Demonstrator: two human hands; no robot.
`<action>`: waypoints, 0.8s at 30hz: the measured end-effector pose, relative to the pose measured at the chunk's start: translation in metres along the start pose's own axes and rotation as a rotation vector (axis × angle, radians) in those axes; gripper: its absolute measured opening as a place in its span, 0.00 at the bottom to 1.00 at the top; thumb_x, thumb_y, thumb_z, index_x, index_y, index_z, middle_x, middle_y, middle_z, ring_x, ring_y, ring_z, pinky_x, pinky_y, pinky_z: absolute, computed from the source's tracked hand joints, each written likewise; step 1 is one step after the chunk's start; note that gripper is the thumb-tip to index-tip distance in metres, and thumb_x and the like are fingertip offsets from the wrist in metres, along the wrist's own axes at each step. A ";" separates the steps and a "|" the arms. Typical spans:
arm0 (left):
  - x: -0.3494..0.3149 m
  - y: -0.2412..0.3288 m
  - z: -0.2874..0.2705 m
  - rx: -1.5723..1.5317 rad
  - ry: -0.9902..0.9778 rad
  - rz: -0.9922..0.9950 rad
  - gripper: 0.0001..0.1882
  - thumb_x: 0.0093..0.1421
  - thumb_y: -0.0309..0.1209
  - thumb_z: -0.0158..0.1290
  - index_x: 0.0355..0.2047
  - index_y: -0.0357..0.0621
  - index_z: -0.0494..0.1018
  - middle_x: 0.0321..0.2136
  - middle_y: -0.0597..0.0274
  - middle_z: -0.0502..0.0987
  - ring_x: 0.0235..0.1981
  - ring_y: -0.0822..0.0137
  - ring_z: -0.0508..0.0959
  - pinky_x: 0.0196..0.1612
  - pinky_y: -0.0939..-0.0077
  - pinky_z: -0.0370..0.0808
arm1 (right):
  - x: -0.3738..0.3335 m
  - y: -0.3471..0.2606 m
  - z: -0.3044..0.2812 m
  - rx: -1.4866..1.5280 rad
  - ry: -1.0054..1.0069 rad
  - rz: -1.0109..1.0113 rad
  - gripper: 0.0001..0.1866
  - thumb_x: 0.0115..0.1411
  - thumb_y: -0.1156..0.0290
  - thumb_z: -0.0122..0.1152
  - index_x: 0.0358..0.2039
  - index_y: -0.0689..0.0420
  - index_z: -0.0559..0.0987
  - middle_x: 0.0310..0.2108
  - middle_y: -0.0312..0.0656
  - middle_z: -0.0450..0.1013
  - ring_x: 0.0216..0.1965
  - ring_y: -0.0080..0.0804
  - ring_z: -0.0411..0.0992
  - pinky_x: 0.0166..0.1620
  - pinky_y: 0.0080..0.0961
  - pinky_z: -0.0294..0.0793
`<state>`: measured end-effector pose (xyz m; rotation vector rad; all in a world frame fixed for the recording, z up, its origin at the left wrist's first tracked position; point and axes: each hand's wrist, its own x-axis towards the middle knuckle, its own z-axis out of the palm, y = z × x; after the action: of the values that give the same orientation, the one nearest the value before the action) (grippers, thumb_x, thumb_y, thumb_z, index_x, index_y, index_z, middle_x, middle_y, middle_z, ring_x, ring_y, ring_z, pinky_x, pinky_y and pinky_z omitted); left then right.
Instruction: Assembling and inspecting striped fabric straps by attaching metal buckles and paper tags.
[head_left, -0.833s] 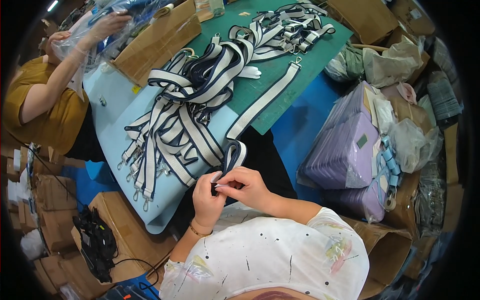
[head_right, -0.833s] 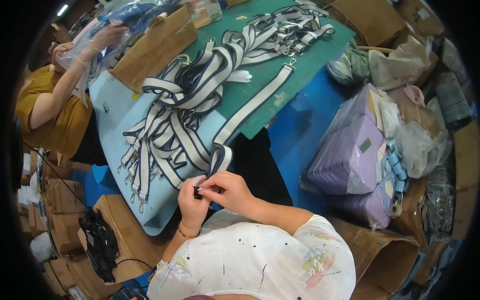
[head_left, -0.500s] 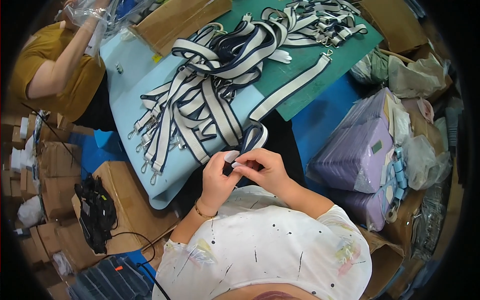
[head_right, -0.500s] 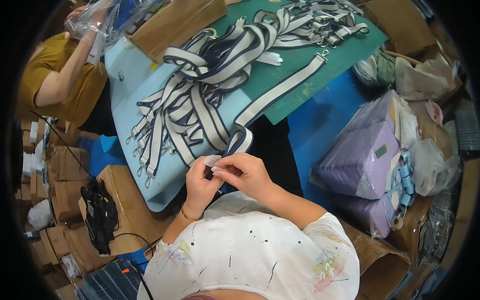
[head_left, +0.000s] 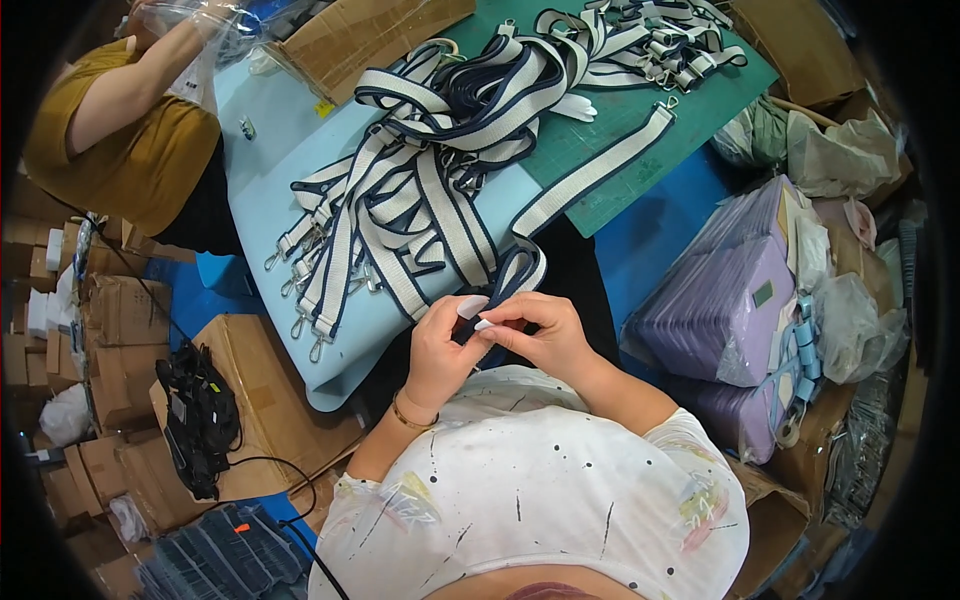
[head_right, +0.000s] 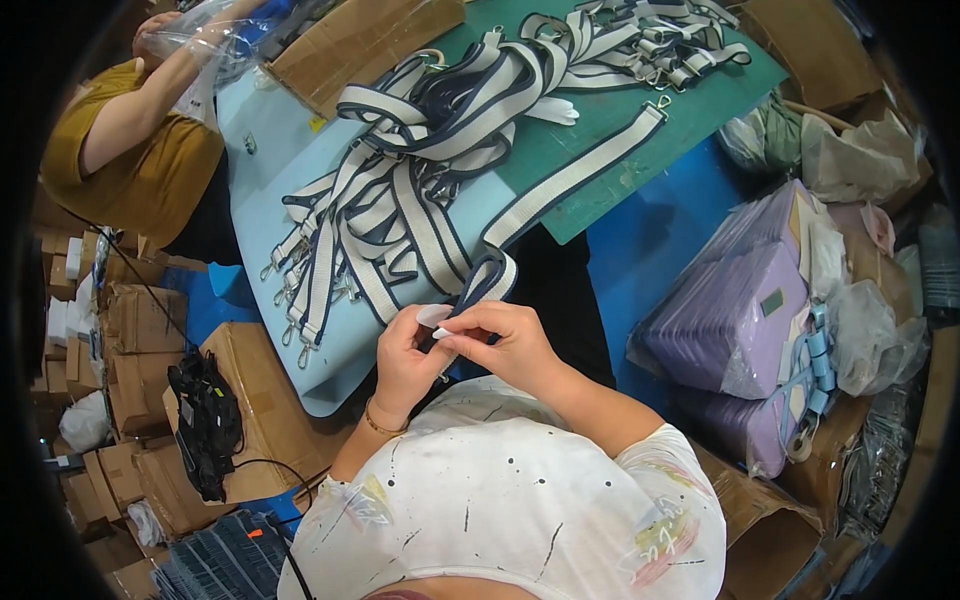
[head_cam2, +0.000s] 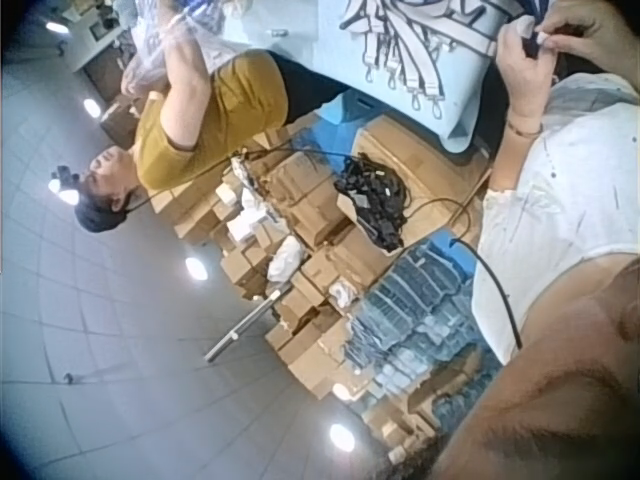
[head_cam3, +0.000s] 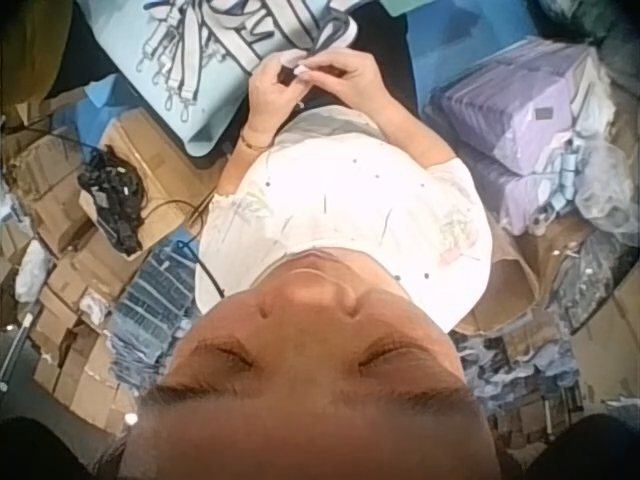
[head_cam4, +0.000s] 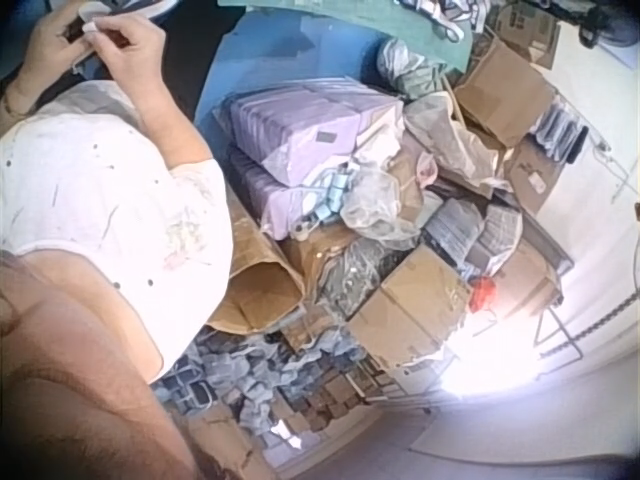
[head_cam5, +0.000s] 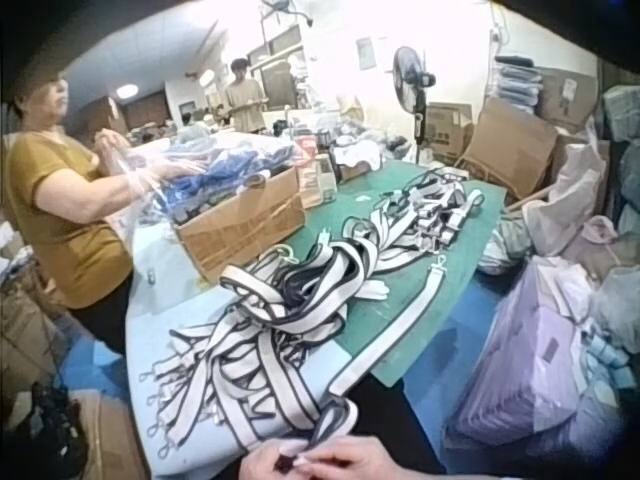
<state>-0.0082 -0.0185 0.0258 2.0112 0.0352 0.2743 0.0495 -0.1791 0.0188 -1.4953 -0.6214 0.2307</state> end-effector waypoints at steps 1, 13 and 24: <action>0.001 0.002 -0.001 0.029 -0.017 -0.001 0.17 0.48 0.28 0.62 0.38 0.39 0.73 0.33 0.55 0.76 0.33 0.56 0.77 0.36 0.72 0.74 | 0.000 0.000 0.000 0.012 0.006 0.000 0.08 0.49 0.77 0.68 0.32 0.60 0.81 0.25 0.39 0.75 0.24 0.21 0.72 0.27 0.14 0.70; 0.006 0.008 -0.005 0.122 -0.019 0.170 0.09 0.60 0.23 0.49 0.41 0.38 0.73 0.33 0.53 0.75 0.33 0.55 0.76 0.36 0.70 0.73 | 0.003 -0.011 0.003 -0.110 0.023 0.037 0.04 0.53 0.74 0.65 0.29 0.59 0.81 0.21 0.38 0.72 0.20 0.23 0.68 0.24 0.19 0.66; 0.001 0.006 -0.001 0.202 0.064 0.275 0.13 0.58 0.19 0.49 0.44 0.38 0.71 0.35 0.51 0.73 0.33 0.55 0.74 0.36 0.69 0.72 | 0.010 -0.021 0.007 -0.374 0.055 0.020 0.06 0.53 0.68 0.62 0.27 0.57 0.80 0.20 0.38 0.71 0.22 0.31 0.70 0.25 0.23 0.67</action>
<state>-0.0076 -0.0197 0.0318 2.2080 -0.1815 0.5285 0.0492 -0.1701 0.0415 -1.8615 -0.6289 0.0903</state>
